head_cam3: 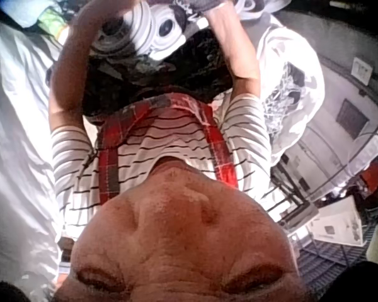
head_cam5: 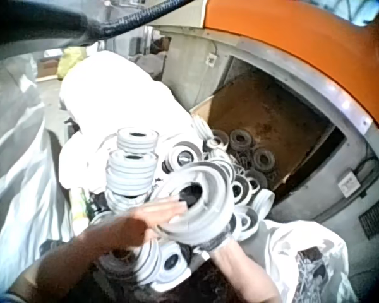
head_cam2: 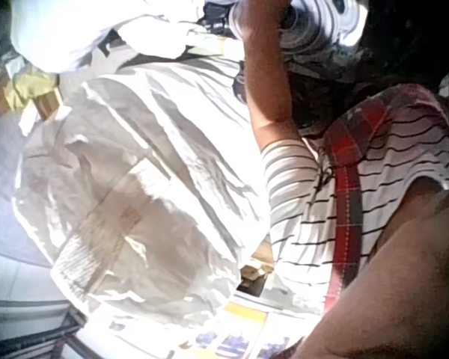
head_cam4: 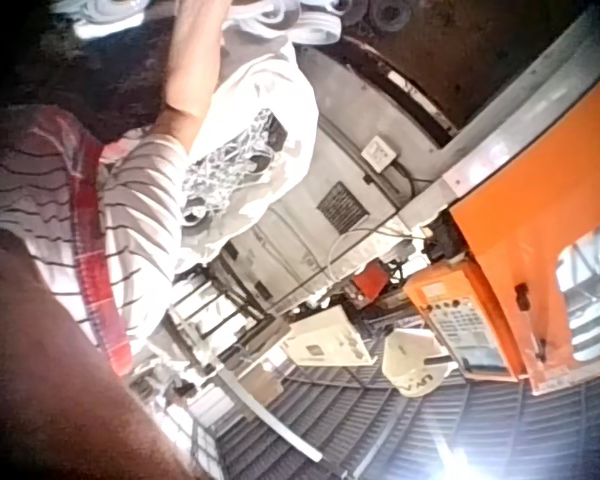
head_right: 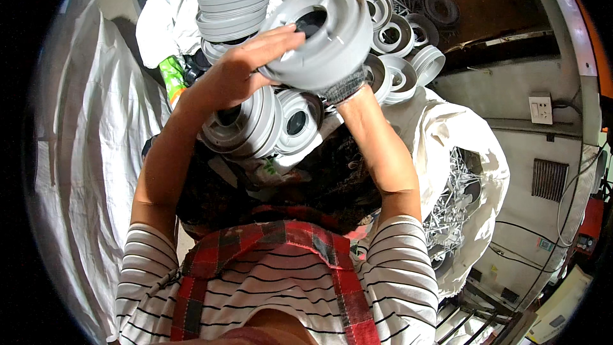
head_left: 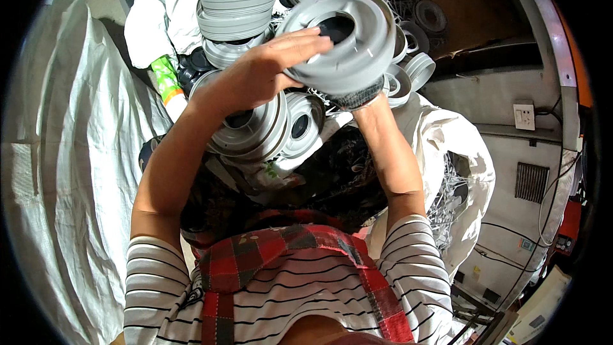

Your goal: The person sits on the floor and sorts gray plastic rings from a large white sack. They pick up rings one by one, inspect them, and place them into a growing stack on the sack. The person wears gloves and continues this repetitive sorting process throughout the clip.

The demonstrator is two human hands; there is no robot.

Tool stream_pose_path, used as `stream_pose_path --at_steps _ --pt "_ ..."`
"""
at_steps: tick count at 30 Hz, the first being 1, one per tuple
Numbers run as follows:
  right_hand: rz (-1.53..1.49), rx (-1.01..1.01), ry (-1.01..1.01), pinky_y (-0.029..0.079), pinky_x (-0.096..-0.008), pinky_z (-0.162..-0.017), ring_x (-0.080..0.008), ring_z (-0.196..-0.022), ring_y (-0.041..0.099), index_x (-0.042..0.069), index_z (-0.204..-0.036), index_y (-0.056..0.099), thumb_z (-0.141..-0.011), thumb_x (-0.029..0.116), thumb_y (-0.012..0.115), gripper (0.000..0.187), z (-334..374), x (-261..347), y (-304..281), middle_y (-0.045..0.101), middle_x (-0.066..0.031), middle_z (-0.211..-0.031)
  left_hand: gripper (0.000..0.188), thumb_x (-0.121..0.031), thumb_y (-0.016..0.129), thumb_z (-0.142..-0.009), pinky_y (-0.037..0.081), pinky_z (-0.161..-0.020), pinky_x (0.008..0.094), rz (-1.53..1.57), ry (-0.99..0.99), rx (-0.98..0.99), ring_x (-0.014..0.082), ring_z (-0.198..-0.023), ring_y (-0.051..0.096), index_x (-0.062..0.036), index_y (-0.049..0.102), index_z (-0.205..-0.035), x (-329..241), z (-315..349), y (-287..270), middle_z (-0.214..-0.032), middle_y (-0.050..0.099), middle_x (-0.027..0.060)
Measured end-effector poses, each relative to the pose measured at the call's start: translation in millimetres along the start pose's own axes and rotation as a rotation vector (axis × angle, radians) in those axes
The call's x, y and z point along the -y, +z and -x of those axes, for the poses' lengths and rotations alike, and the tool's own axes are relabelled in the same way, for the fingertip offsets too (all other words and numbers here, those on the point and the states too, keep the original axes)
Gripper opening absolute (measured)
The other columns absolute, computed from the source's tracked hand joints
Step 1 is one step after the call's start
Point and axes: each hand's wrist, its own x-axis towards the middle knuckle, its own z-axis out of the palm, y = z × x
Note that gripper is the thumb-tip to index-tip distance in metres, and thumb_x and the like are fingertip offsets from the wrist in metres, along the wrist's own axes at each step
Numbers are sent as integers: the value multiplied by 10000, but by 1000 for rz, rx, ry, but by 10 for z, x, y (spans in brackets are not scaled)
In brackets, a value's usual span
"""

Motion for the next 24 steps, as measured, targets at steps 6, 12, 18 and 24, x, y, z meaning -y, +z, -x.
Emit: stream_pose_path --at_steps 6,12,18,24 --pt "79 14 -56 460 -313 -890 -159 -1008 560 88 -1241 479 -918 349 508 416 -119 130 -54 579 -67 -1141 564 125 582 -711 397 -1036 390 -253 225 -96 336 -1167 497 -15 505 -1252 226 114 -86 -1172 561 190" --pt "1328 -509 -11 458 -439 -865 -414 -1008 573 -18 -1078 576 -752 509 624 622 -492 -190 -1560 601 -273 -1059 716 -79 794 -597 462 -832 392 -424 -25 -104 324 -1001 533 -18 499 -1247 128 305 -281 -1052 572 161" --pt "1748 -203 417 472 -430 -857 -341 -1013 600 76 -1035 666 -737 403 606 447 -300 -830 -2189 636 -189 -1027 500 -101 759 -647 486 -798 360 -591 135 -120 316 -858 585 -14 587 -1108 265 281 -359 -952 615 146" --pt "1796 -386 149 500 -405 -790 -322 -902 633 78 -957 677 -755 334 631 330 -514 -162 -1748 664 -165 -961 283 -108 624 -844 512 -720 270 93 -416 -399 243 -760 635 52 609 -1078 17 36 -350 -951 659 122"
